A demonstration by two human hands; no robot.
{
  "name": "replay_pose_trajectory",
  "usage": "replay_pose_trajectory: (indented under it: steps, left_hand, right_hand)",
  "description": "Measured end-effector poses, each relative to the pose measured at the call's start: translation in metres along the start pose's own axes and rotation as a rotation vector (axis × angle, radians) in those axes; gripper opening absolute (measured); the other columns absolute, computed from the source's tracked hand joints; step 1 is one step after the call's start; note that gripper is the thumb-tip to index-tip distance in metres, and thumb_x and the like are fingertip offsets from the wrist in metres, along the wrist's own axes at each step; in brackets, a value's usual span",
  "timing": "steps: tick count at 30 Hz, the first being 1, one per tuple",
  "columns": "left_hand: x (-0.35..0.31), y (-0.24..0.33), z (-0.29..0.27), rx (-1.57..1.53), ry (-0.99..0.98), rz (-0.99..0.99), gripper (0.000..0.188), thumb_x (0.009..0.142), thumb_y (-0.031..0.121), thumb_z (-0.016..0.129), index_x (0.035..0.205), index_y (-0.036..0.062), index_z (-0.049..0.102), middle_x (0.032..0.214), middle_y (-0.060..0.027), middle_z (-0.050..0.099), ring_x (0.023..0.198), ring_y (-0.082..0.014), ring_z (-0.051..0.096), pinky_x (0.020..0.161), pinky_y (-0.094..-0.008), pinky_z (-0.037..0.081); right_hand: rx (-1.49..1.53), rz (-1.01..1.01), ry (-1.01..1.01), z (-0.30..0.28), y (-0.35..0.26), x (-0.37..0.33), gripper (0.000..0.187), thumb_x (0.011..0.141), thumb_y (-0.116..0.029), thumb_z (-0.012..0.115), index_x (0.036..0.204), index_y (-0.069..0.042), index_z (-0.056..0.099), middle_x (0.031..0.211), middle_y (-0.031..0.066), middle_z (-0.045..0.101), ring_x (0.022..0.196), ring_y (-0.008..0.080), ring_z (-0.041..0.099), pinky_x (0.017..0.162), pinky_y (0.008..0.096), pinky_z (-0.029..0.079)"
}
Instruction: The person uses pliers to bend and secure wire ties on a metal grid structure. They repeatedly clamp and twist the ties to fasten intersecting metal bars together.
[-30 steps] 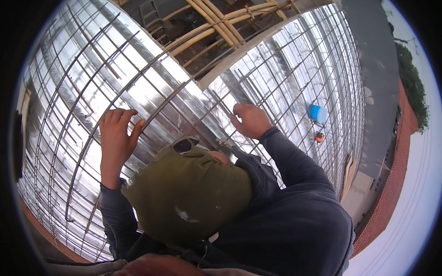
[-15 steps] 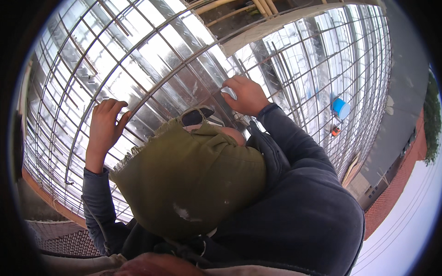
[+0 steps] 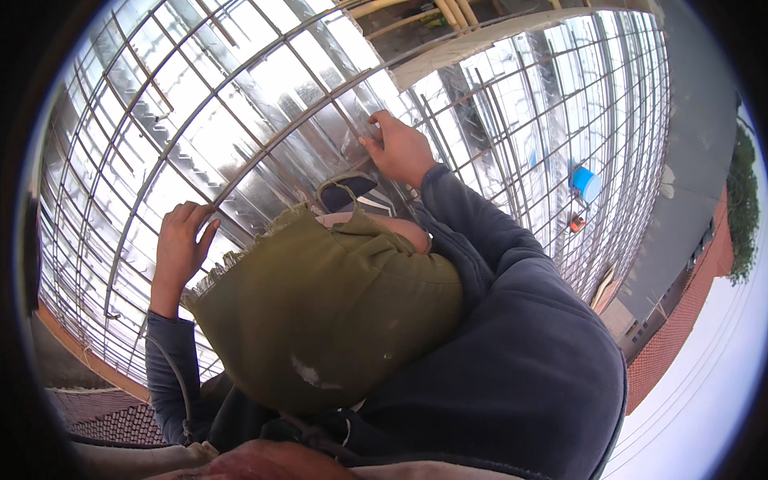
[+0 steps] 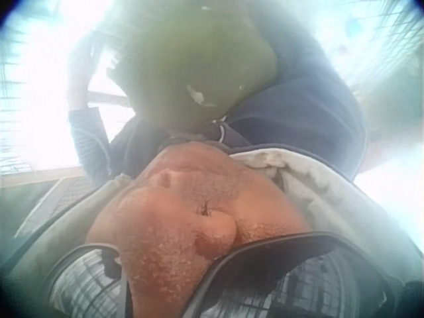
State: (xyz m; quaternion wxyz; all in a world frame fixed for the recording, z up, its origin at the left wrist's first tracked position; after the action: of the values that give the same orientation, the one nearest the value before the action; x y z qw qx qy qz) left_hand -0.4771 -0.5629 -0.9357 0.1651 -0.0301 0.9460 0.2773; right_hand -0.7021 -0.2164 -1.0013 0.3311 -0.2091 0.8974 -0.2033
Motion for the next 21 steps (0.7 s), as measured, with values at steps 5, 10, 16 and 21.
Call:
replay_pose_trajectory:
  steps: [5,10,16,21]
  left_hand:
    - [-0.022,0.002,0.008,-0.024,-0.017,-0.004,0.021,0.097,0.021,0.076,0.113,0.0084,0.073,0.1,-0.0086,0.068,0.096,-0.0294,0.066,0.089,-0.0442,0.05]
    - [-0.039,-0.008,0.007,0.056,0.003,-0.017,0.022,0.097,0.026,0.075,0.113,0.0109,0.073,0.101,-0.0069,0.068,0.098,-0.0274,0.066,0.09,-0.0433,0.05]
    - [-0.053,-0.03,-0.001,0.099,0.053,-0.045,0.023,0.101,0.035,0.072,0.111,0.0132,0.073,0.097,-0.0062,0.068,0.096,-0.0294,0.069,0.09,-0.0463,0.053]
    - [-0.064,-0.04,-0.009,0.191,0.089,-0.047,0.023,0.099,0.035,0.074,0.107,0.0139,0.07,0.094,-0.007,0.067,0.094,-0.03,0.07,0.086,-0.0489,0.055]
  right_hand:
    - [0.2,0.012,-0.032,0.007,0.009,0.008,0.03,0.101,-0.025,0.072,0.123,-0.005,0.071,0.099,0.0151,0.078,0.092,0.0294,0.074,0.083,0.0401,0.058]
    - [0.083,-0.01,0.074,0.0,0.014,0.004,0.019,0.103,-0.017,0.067,0.111,-0.001,0.071,0.088,0.0141,0.072,0.074,0.0249,0.068,0.072,0.04,0.055]
    - [0.405,0.098,0.489,-0.078,0.128,-0.057,0.018,0.112,-0.015,0.056,0.12,0.001,0.058,0.103,0.0091,0.064,0.062,0.0157,0.066,0.058,0.0314,0.054]
    - [0.798,0.595,0.543,-0.128,0.318,-0.089,0.029,0.107,-0.026,0.06,0.129,-0.007,0.057,0.11,0.0082,0.064,0.075,0.019,0.067,0.057,0.0308,0.053]
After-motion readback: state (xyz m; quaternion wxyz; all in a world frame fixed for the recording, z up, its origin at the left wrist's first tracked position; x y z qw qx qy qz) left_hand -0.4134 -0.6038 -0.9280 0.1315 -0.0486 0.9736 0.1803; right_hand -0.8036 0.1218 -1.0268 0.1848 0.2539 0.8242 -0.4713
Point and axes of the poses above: each hand's wrist, its own x-axis towards the middle knuckle, its own z-axis out of the palm, y = z × x, the point moved 6 cm from there along x, towards the middle knuckle
